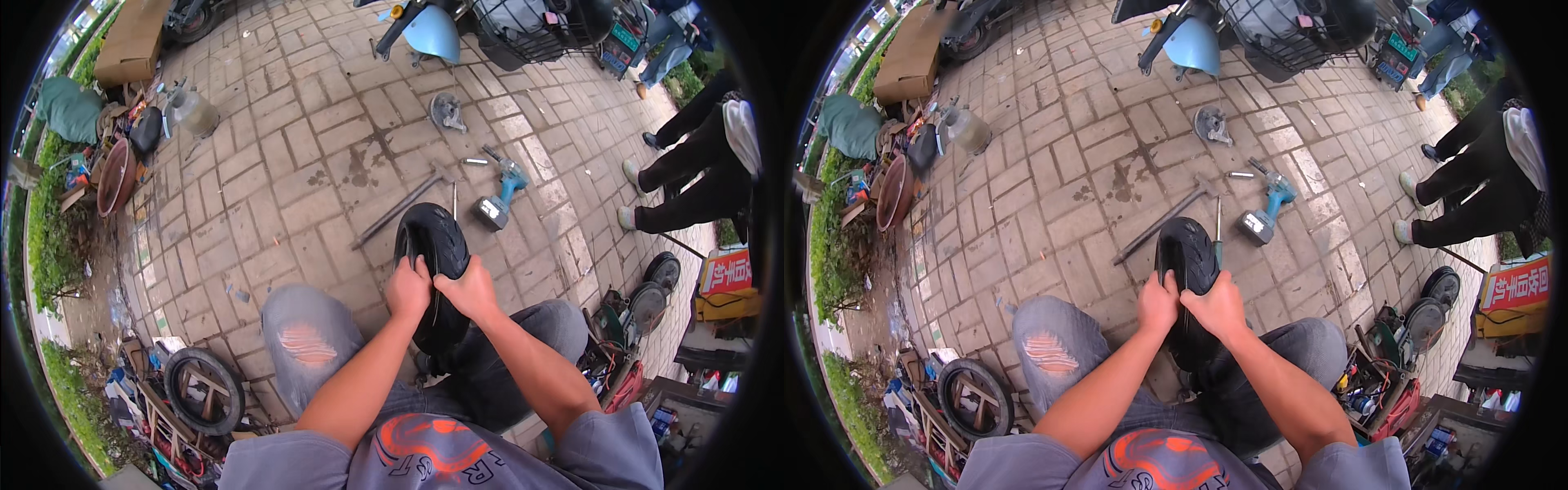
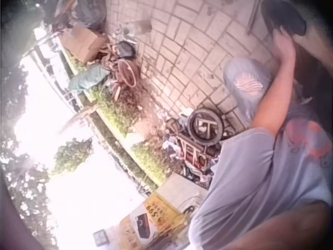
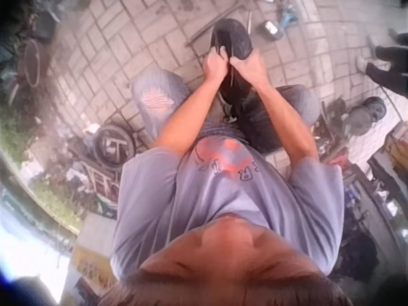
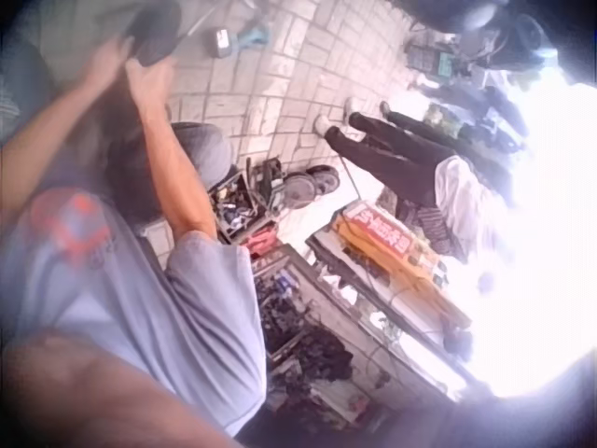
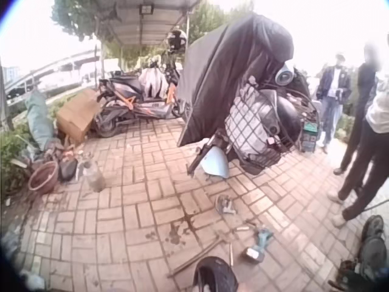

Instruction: The person unwraps a new inner tube from orange packaging and places it inside a tire rim. They then use a metal tire lever to pry the tire bead over the rim edge, seating the tire onto the wheel.

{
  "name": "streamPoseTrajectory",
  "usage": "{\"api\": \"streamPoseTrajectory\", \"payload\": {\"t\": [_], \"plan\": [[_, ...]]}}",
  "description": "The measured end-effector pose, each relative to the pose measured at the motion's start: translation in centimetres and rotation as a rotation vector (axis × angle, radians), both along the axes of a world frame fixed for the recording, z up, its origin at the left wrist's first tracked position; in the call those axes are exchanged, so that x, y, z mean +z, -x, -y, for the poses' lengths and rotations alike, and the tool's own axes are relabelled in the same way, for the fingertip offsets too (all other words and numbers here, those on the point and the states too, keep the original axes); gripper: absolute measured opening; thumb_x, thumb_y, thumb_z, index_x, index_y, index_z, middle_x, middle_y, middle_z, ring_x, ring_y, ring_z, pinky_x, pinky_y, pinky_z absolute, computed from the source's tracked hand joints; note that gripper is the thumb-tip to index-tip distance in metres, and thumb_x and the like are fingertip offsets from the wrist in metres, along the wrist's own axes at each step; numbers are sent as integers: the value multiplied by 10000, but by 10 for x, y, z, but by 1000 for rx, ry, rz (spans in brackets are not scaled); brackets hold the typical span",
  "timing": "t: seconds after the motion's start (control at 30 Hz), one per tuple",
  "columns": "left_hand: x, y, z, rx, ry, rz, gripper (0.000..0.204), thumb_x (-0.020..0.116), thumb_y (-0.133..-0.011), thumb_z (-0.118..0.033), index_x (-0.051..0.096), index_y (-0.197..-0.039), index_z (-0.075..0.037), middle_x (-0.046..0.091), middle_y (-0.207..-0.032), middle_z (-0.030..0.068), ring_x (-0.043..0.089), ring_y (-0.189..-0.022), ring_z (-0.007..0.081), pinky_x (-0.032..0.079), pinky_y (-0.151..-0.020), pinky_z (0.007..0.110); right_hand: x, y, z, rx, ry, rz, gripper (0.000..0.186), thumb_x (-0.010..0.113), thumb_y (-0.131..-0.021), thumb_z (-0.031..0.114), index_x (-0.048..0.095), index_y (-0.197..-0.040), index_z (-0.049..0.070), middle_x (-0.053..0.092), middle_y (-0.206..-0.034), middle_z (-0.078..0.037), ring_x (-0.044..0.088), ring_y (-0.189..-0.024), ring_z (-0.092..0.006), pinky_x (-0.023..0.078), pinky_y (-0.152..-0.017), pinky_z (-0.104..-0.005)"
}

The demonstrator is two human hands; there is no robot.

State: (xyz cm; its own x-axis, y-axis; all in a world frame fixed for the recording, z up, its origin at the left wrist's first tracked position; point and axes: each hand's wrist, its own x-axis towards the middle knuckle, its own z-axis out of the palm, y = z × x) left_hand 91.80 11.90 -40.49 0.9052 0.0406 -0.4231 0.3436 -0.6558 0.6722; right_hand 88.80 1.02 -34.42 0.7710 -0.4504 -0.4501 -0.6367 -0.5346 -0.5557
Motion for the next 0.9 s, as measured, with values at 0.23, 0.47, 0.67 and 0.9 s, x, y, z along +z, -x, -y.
{"api": "streamPoseTrajectory", "payload": {"t": [0.23, 0.47, 0.67, 0.9], "plan": [[4, -2, 15, -68, 227, 94, 494, 477, -924, -291, 392, -1341, -40, 561, -1183, 259, 532, -1098, 423, 432, -913, 479, 4, -12, 34, 31, 32, 136, 728, 734, -616, 354, 452, -1050, -159, 608, -1006, -333, 614, -969, -424, 491, -839, -413], [-5, 18, 35, -160, 36, 254, 473, 525, -894, -219, 400, -1297, -7, 607, -1069, 214, 568, -994, 383, 490, -799, 468, -4, 8, 33, 36, 110, 8, 646, 704, -649, 309, 464, -1042, -143, 621, -906, -329, 625, -903, -436, 499, -805, -434], [17, -25, 24, -398, -41, 28, 481, 494, -913, -290, 419, -1320, -45, 580, -1159, 250, 578, -1025, 424, 470, -863, 498, -1, 4, 25, -220, 28, 64, 664, 708, -666, 358, 492, -1030, -153, 626, -959, -315, 638, -914, -399, 498, -783, -428], [30, 11, 0, -766, -220, 573, 758, 677, -744, -455, 455, -1320, -16, 295, -1456, 227, 255, -1351, 391, 120, -1109, 570, -12, 8, 39, -744, -738, 183, 595, 650, -826, 377, 550, -1064, -159, 631, -1000, -208, 613, -914, -266, 491, -754, -373]]}}
